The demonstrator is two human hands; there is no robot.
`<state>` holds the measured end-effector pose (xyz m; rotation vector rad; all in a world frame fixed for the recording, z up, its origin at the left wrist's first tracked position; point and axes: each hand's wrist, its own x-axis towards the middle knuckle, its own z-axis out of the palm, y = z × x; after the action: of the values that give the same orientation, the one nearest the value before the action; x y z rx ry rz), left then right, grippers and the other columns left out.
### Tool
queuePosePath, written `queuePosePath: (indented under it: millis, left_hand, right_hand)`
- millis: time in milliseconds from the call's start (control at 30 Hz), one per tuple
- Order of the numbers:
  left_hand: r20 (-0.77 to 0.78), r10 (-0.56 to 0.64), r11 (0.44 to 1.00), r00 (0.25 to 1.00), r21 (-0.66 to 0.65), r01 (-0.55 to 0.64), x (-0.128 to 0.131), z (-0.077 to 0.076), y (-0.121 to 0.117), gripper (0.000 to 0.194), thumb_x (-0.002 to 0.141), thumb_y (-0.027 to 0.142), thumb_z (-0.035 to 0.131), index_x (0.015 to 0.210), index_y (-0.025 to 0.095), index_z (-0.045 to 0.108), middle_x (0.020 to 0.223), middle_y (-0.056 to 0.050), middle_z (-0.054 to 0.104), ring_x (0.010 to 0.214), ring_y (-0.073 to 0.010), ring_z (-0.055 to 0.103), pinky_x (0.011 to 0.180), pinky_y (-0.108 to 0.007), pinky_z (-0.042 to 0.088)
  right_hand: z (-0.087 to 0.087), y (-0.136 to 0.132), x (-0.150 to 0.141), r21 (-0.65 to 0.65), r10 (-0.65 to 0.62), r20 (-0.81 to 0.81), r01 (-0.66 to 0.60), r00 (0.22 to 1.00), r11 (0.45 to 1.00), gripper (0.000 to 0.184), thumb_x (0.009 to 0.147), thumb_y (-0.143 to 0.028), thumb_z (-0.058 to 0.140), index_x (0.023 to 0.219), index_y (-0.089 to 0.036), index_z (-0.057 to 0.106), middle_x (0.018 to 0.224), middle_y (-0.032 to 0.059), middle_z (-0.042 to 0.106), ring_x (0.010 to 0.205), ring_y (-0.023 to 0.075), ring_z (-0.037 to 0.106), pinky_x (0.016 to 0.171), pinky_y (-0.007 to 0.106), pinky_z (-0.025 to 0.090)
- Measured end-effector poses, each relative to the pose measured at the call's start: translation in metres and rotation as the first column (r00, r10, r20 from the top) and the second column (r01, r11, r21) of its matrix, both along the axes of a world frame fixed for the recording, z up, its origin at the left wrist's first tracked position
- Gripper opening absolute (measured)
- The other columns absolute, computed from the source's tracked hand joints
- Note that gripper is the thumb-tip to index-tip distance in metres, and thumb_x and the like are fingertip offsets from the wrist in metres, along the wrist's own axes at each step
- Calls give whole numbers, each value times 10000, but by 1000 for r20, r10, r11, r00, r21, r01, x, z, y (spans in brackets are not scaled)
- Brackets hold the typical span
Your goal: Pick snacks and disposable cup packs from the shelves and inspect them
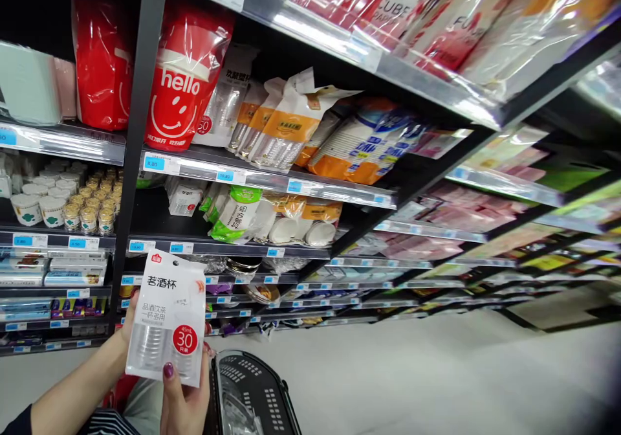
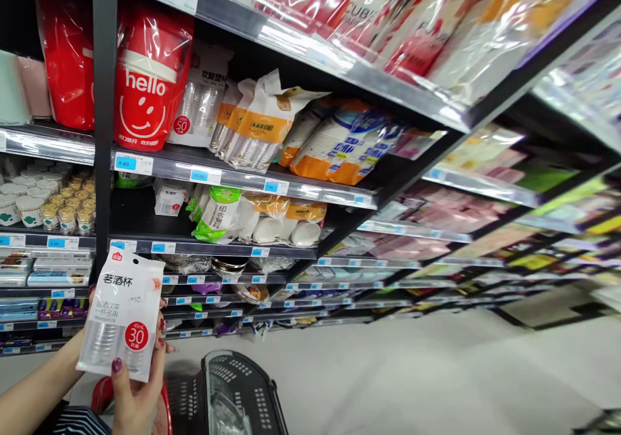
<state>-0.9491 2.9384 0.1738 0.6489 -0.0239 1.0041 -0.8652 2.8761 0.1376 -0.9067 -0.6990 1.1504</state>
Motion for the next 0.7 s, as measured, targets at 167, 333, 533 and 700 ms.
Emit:
queuePosePath:
  millis: [167, 333, 533, 700]
  left_hand:
    - [-40, 34, 999, 999, -33, -36, -4, 25, -12, 889, 601, 780, 408, 1167, 120, 592, 1143, -166, 655, 1149, -407, 524, 1028, -546, 276]
    - [-109, 99, 990, 989, -89, -109, -7, 34, -18, 853, 593, 797, 367, 1062, 143, 651, 1055, -139, 694, 1121, -391, 553, 1002, -511, 328]
    - [-43, 84, 994, 995, -60, -87, -9, 33, -18, 893, 578, 785, 421, 1142, 120, 617, 1049, -139, 695, 1011, -369, 612, 1004, -517, 328]
    - [-14, 44, 998, 999, -33, -45, -12, 23, -17, 884, 560, 769, 487, 1132, 110, 630, 1089, -168, 681, 1071, -384, 583, 1023, -528, 303]
  right_hand:
    - [8, -2, -2, -67, -1, -79, -5, 997, 998, 825, 573, -404, 776, 1282, -188, 414, 1326, 157, 515, 1148, 286, 552, 924, 385, 484]
    - [8, -4, -5, -77, 13, -67, -18, 998, 997, 975, 550, -412, 794, 1375, -212, 315, 1389, 154, 449, 1239, 325, 465, 987, 460, 431]
    - [1, -3, -3, -26, 81, 16, -81, 997, 996, 863, 652, -435, 734, 1367, -217, 304, 1353, 145, 492, 1191, 269, 523, 912, 389, 496]
    - [6, -4, -5, -77, 68, -21, -69, 997, 995, 826, 610, -429, 756, 1308, -191, 385, 1331, 152, 511, 1175, 275, 533, 945, 391, 468]
